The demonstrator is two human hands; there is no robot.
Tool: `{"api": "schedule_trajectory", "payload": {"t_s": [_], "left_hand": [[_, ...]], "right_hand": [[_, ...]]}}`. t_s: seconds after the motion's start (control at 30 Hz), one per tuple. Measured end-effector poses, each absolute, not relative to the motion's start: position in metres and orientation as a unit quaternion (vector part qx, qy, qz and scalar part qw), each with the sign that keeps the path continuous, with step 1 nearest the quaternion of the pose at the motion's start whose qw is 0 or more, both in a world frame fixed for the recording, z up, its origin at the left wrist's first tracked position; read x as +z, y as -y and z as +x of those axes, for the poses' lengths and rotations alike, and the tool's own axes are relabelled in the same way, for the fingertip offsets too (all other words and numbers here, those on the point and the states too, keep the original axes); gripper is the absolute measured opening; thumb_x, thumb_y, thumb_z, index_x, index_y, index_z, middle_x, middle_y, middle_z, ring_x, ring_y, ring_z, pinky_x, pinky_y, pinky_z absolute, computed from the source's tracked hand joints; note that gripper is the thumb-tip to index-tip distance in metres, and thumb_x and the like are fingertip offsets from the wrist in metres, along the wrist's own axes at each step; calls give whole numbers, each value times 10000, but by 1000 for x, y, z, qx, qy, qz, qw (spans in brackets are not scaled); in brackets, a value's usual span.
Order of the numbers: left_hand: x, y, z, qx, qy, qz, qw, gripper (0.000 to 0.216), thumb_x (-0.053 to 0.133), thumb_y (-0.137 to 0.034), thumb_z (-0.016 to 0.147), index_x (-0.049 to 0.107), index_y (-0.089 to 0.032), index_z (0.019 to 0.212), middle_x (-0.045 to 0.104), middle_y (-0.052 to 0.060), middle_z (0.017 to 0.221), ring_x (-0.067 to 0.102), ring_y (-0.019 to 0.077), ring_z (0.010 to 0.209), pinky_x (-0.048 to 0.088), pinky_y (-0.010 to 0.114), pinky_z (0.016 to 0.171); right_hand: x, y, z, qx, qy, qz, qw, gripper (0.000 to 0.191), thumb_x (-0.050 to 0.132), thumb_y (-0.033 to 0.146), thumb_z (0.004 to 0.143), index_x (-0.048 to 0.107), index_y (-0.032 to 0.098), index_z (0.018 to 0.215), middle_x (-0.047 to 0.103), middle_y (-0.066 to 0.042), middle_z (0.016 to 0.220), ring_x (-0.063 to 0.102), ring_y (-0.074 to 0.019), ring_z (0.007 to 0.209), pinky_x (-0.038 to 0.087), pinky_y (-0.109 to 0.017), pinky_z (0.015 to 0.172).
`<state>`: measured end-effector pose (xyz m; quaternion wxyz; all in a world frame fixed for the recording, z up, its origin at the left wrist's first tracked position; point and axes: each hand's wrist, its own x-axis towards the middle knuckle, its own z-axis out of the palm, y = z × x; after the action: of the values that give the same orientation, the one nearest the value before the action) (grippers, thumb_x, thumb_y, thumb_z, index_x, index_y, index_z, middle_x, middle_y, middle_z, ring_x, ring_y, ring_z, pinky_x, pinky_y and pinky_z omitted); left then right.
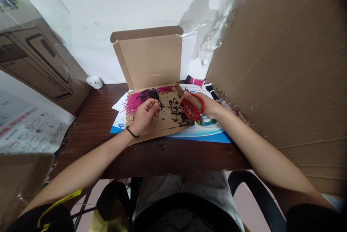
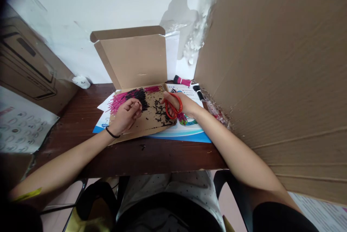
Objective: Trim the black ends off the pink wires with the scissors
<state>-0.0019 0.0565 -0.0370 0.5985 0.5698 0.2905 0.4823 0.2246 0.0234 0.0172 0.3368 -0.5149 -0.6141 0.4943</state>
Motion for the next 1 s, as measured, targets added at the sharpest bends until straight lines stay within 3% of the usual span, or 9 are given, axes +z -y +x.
{"api": "schedule_trajectory", "payload": {"t_s": [0.13, 0.23, 0.43, 0.53, 1.0], "left_hand": [[-37, -54, -2, 464, -302, 600, 577, 259, 618, -431, 825, 568, -177, 825, 544, -19, 675, 480, 63, 534, 376, 206, 488], [-37, -53, -1, 458, -303, 619, 562, 280, 601, -448, 834, 562, -171, 830, 551, -15, 679, 487, 64, 533, 389, 205, 498], [-37, -51, -1, 451, -304, 632, 552, 284, 607, -452, 826, 537, -178, 858, 575, -14, 700, 522, 77, 575, 430, 213, 551], [-37, -50, -2, 441, -299, 648, 544, 274, 590, -447, 839, 550, -176, 850, 588, -6, 715, 533, 83, 607, 441, 218, 582], [-44, -54, -4, 439, -300, 673, 514, 266, 595, -441, 837, 570, -177, 864, 643, 11, 751, 597, 103, 699, 480, 232, 661]], "right_hand": [[16, -16, 210, 526, 597, -491, 356, 423, 503, 569, 856, 645, 194, 990, 674, -51, 662, 611, -147, 516, 509, -287, 477], [14, -11, 202, 497, 619, -484, 368, 411, 528, 521, 853, 621, 200, 1092, 675, -29, 667, 613, -143, 533, 485, -270, 474], [7, -5, 194, 137, 749, -543, 354, 375, 621, 459, 786, 701, 180, 1024, 642, -4, 636, 543, -119, 569, 362, -245, 534], [6, -2, 191, 50, 770, -551, 319, 360, 615, 440, 785, 711, 194, 1029, 669, -28, 707, 544, -124, 590, 345, -250, 547], [-9, -4, 189, 59, 777, -556, 290, 425, 622, 554, 767, 723, 255, 1051, 693, -18, 668, 575, -130, 570, 326, -250, 521]]}}
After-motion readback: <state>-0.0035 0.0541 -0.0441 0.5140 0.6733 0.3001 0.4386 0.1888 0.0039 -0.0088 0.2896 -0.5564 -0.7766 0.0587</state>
